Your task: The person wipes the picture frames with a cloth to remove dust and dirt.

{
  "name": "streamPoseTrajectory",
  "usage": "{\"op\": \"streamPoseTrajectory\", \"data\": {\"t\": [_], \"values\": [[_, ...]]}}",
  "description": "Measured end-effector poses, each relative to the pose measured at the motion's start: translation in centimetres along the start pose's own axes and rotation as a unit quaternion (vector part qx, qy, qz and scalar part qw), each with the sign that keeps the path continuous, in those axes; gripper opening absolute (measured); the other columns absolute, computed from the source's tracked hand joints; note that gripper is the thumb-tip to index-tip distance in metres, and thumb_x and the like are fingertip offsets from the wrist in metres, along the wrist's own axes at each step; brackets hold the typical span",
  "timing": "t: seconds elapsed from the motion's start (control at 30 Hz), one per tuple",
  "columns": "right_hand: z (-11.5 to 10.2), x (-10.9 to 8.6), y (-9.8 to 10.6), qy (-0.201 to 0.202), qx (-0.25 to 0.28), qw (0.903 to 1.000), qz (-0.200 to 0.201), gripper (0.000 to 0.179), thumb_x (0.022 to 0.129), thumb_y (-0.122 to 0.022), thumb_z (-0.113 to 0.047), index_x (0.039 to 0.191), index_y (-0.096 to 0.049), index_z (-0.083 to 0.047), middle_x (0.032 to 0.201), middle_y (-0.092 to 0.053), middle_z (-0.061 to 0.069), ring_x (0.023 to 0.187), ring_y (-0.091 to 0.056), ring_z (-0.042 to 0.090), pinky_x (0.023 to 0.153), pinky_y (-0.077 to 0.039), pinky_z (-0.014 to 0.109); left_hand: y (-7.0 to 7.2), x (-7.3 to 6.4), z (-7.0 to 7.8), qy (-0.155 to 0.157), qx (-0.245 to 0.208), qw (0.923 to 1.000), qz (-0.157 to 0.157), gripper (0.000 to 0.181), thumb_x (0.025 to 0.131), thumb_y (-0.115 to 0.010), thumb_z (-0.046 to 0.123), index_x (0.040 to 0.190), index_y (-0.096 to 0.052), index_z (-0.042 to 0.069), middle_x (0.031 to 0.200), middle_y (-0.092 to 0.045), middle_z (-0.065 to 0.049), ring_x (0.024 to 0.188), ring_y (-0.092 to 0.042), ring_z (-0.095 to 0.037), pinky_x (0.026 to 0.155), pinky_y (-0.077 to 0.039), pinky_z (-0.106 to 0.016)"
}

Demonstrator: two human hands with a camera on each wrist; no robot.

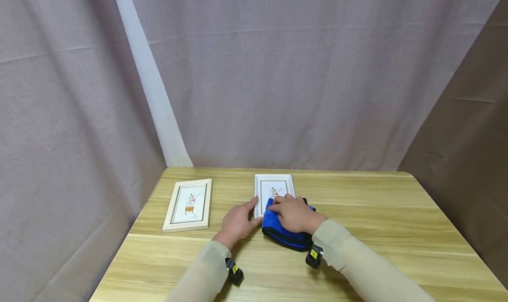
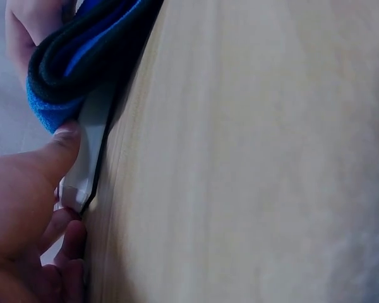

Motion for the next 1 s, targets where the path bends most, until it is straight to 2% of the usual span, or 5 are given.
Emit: {"op": "streamPoseTrajectory", "data": {"t": [0.13, 0.37, 0.63, 1.0], "values": [[-0.2, 0.2, 0.0, 0.008, 0.01, 0.9999, 0.007, 0.036, 0.11, -0.056, -0.011, 0.14, -0.077, -0.012, 0.138, -0.068, 0.011, 0.12, -0.062, 0.037, 0.09, -0.054, 0.066, -0.1, 0.1, -0.1, -0.001, 0.008, 1.0, 0.001, 0.073, 0.102, -0.079, 0.045, 0.166, -0.052, 0.023, 0.157, -0.063, -0.009, 0.134, -0.065, -0.041, 0.107, -0.055, -0.056], [-0.9, 1.1, -0.1, 0.012, 0.002, 0.9998, 0.013, 0.036, 0.109, -0.057, -0.011, 0.138, -0.078, -0.013, 0.133, -0.068, 0.008, 0.114, -0.063, 0.033, 0.085, -0.055, 0.06, 0.3, 0.1, 0.2, -0.005, 0.012, 0.9999, 0.006, 0.071, 0.102, -0.081, 0.04, 0.165, -0.054, 0.021, 0.153, -0.066, -0.01, 0.129, -0.067, -0.042, 0.101, -0.057, -0.058], [-1.0, 1.2, -0.9, 0.001, -0.02, 0.9998, 0.005, 0.037, 0.109, -0.058, -0.014, 0.141, -0.077, -0.016, 0.141, -0.068, 0.009, 0.132, -0.061, 0.038, 0.097, -0.055, 0.064, 0.1, 0.1, -0.2, 0.005, 0.005, 1.0, 0.001, 0.072, 0.102, -0.081, 0.042, 0.165, -0.053, 0.024, 0.154, -0.065, -0.01, 0.13, -0.067, -0.042, 0.1, -0.058, -0.058], [-2.0, 1.0, -0.7, 0.006, -0.057, 0.9984, -0.001, 0.036, 0.108, -0.065, -0.017, 0.142, -0.075, -0.011, 0.144, -0.068, 0.012, 0.127, -0.062, 0.037, 0.093, -0.06, 0.06, -0.1, 0.3, -0.3, -0.002, 0.0, 1.0, -0.005, 0.073, 0.102, -0.08, 0.04, 0.167, -0.052, 0.022, 0.154, -0.065, -0.01, 0.131, -0.066, -0.041, 0.103, -0.057, -0.057]]}}
Point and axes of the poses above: each hand's wrist, its own x-axis towards the middle knuckle, its own y-axis out of the back of the hand, z = x × y, the point moved 6 cm from there along x, towards the middle knuckle
